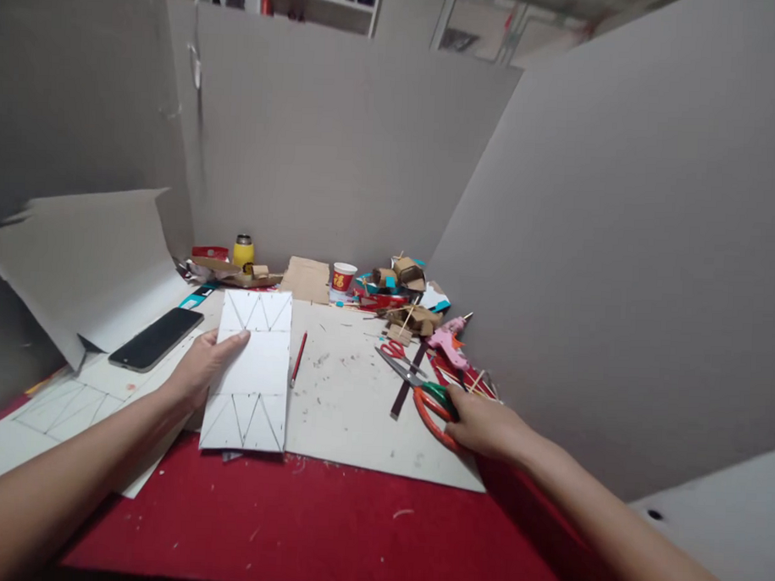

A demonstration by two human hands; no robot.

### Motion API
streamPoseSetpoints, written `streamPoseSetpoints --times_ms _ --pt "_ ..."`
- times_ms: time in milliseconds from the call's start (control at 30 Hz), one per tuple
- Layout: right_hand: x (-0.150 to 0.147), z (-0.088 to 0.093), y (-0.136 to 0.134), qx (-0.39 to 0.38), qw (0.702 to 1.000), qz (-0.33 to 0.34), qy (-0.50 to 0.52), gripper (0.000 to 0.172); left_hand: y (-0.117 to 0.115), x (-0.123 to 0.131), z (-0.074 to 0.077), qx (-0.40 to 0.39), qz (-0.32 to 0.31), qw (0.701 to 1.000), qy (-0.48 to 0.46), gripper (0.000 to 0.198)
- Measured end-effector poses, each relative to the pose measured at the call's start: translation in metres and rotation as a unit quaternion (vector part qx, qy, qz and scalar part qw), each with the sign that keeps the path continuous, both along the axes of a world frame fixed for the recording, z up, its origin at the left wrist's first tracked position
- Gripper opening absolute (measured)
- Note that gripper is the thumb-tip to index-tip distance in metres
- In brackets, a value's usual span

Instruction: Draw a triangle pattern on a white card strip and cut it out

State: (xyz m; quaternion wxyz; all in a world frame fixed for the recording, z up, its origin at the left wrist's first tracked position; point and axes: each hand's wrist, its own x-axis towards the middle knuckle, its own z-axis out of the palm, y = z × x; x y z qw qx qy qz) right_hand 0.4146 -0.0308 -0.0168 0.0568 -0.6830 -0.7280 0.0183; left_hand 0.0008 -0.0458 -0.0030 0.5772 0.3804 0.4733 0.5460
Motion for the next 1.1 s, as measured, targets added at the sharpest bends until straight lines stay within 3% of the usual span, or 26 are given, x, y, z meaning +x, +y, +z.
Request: streamPoseSetpoints --times_ms 133,367,467,533,600,767,933,1100 --pt "0.003 0.005 0.002 -0.067 0.997 -0.021 -0.015 0.01 0.002 0.0 0.002 0.001 0.021 1.0 -0.022 0.031" --pt "0.005 0.02 -0.012 -0.031 0.998 -0.015 0.051 0.01 0.007 -0.003 0.008 0.031 0.073 0.994 -0.071 0.02" --pt "-0.023 0.017 -0.024 -0.031 0.99 0.017 0.139 0.026 0.007 -0.003 0.011 0.045 0.1 0.99 -0.089 0.021" --pt "-0.054 0.016 -0.034 -0.027 0.948 0.075 0.309 0.035 0.006 -0.002 0.012 0.049 0.117 0.987 -0.097 0.021" --pt "-0.091 0.014 -0.043 -0.031 0.874 0.154 0.459 0.036 0.005 0.0 0.012 0.049 0.129 0.985 -0.1 0.019" --pt "-0.168 0.01 -0.05 -0.134 0.748 0.187 0.623 0.044 0.004 0.002 0.01 0.056 0.135 0.984 -0.097 0.028" --pt "-0.204 0.009 -0.042 -0.189 0.709 0.182 0.654 0.042 0.006 0.001 0.006 0.079 0.14 0.982 -0.097 0.033" --pt "-0.215 0.009 -0.024 -0.146 0.73 0.16 0.648 0.045 0.004 0.0 0.003 0.096 0.085 0.988 -0.087 0.038"
